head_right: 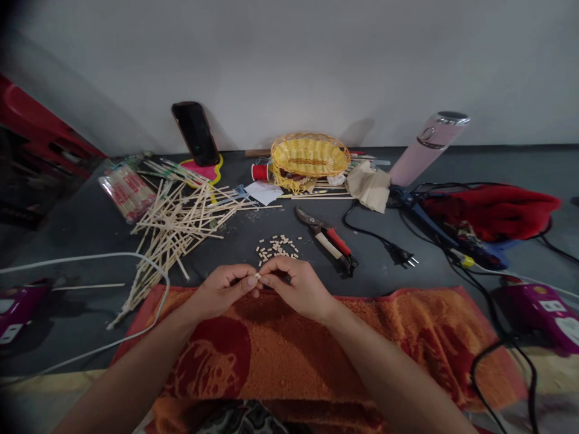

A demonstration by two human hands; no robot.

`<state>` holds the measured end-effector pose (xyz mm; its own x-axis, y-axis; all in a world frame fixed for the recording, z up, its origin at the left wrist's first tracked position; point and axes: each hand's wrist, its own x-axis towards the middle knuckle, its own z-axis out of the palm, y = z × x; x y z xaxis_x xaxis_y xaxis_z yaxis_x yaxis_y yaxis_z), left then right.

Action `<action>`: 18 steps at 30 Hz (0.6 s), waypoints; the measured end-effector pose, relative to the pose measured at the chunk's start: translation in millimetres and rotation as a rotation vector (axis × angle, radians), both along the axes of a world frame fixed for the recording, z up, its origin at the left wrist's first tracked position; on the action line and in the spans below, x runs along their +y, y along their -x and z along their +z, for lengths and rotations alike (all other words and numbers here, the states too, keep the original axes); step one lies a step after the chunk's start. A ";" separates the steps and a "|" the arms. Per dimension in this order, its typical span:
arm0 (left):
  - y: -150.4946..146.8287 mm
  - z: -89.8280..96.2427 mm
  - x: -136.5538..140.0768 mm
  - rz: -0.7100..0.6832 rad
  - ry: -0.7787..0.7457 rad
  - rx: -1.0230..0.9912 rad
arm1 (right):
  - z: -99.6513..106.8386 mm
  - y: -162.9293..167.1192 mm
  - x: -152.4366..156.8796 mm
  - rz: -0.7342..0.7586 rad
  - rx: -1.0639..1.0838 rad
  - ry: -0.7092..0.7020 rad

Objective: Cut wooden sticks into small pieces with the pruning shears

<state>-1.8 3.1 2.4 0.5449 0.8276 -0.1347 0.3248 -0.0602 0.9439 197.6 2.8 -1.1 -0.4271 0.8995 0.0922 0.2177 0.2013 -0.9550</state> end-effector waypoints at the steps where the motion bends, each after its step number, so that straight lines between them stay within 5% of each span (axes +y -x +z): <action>1: -0.1 -0.1 -0.2 0.000 -0.005 0.002 | 0.0 0.1 0.2 -0.002 -0.006 -0.013; 9: -0.2 0.4 -0.5 -0.012 -0.059 0.051 | -0.8 0.4 0.8 0.006 -0.045 -0.023; 18: 0.7 2.0 -1.2 -0.038 -0.066 0.032 | -0.4 -3.4 1.8 0.125 0.161 0.302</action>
